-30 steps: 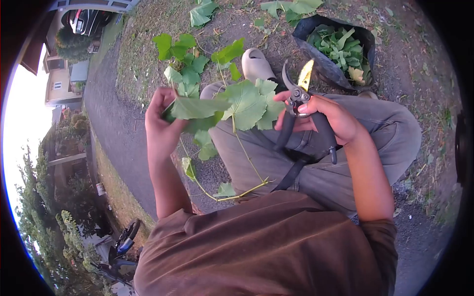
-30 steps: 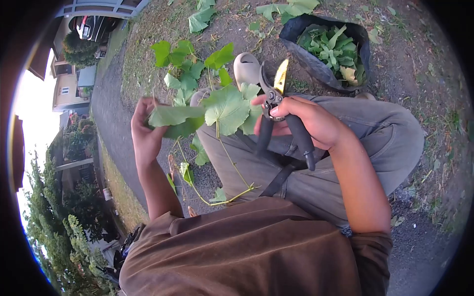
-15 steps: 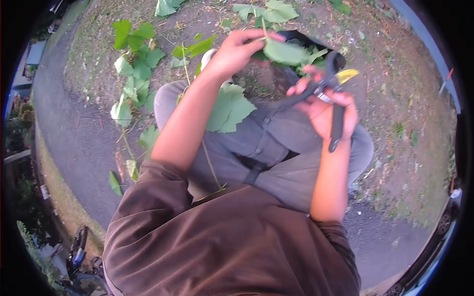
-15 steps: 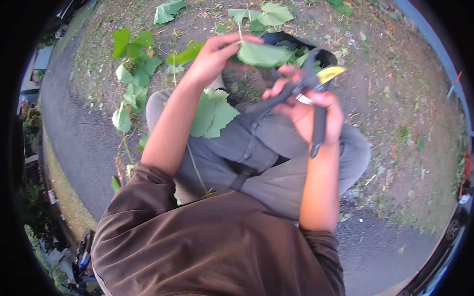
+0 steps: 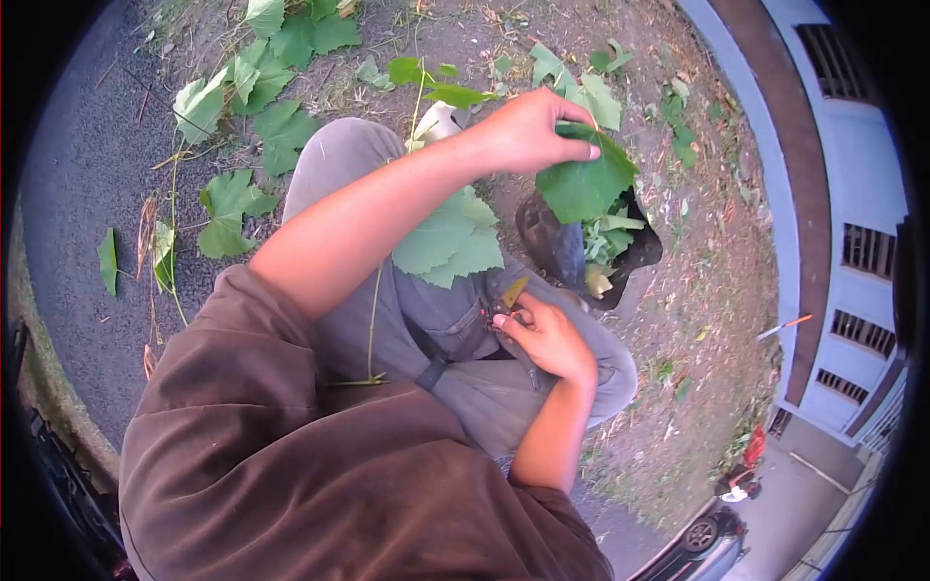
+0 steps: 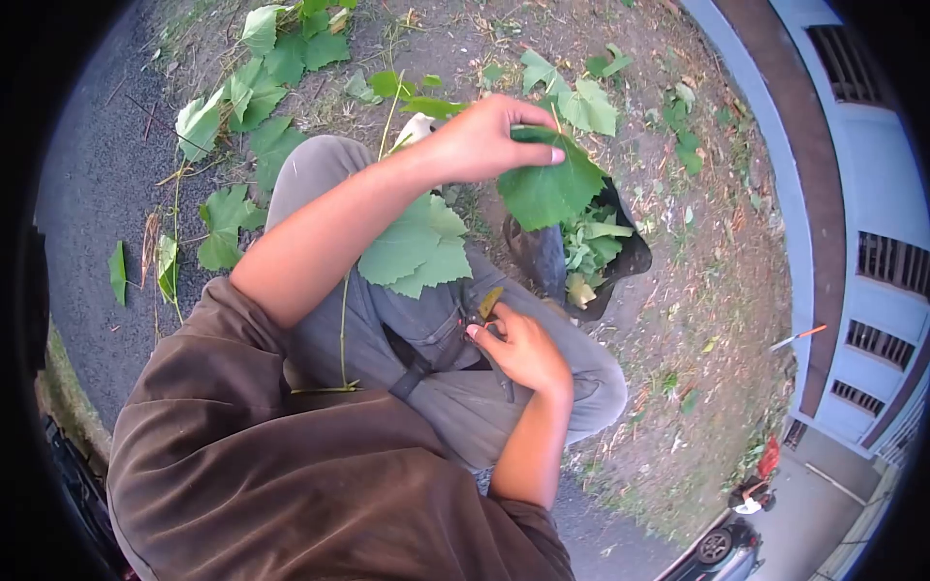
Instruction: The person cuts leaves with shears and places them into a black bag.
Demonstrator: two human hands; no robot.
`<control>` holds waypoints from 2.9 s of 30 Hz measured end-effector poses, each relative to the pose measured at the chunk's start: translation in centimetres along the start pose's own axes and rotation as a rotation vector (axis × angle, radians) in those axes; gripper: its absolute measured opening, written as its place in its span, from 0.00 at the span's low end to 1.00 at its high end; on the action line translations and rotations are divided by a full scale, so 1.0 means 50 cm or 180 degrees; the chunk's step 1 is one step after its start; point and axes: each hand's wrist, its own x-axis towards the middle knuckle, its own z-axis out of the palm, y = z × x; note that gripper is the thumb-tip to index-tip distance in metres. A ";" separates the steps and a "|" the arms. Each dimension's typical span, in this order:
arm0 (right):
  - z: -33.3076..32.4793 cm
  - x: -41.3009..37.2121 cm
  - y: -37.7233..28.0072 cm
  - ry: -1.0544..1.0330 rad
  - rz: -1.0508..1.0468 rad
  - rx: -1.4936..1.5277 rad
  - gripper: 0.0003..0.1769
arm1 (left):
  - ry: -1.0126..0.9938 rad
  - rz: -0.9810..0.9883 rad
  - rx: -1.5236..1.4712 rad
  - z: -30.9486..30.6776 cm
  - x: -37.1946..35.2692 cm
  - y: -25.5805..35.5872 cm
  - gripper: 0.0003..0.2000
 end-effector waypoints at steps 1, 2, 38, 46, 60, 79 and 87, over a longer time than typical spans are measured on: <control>0.004 -0.006 -0.004 0.0167 -0.0082 0.0157 0.26 | -0.0062 0.0050 0.0038 0.002 -0.003 0.001 0.20; 0.004 -0.023 -0.016 0.0180 -0.0086 0.0133 0.26 | -0.0136 0.0097 0.0075 0.004 -0.004 0.002 0.20; -0.128 0.044 -0.011 0.1863 -0.2087 0.2392 0.17 | -0.2123 -0.0254 0.0125 0.081 -0.043 0.032 0.18; -0.122 0.033 -0.041 0.2495 -0.1965 0.0701 0.22 | -0.1693 -0.0675 0.0136 0.077 -0.036 0.000 0.14; -0.114 0.053 -0.038 0.2450 -0.1668 0.1789 0.29 | -0.1200 -0.0319 0.0299 0.080 -0.043 0.030 0.14; -0.119 0.066 -0.001 0.1318 -0.1583 0.3804 0.24 | -0.1493 -0.0281 0.0256 0.094 -0.038 0.015 0.11; -0.138 0.025 -0.023 0.2601 -0.1819 0.1290 0.15 | -0.1188 -0.0452 0.0321 0.101 -0.049 0.074 0.06</control>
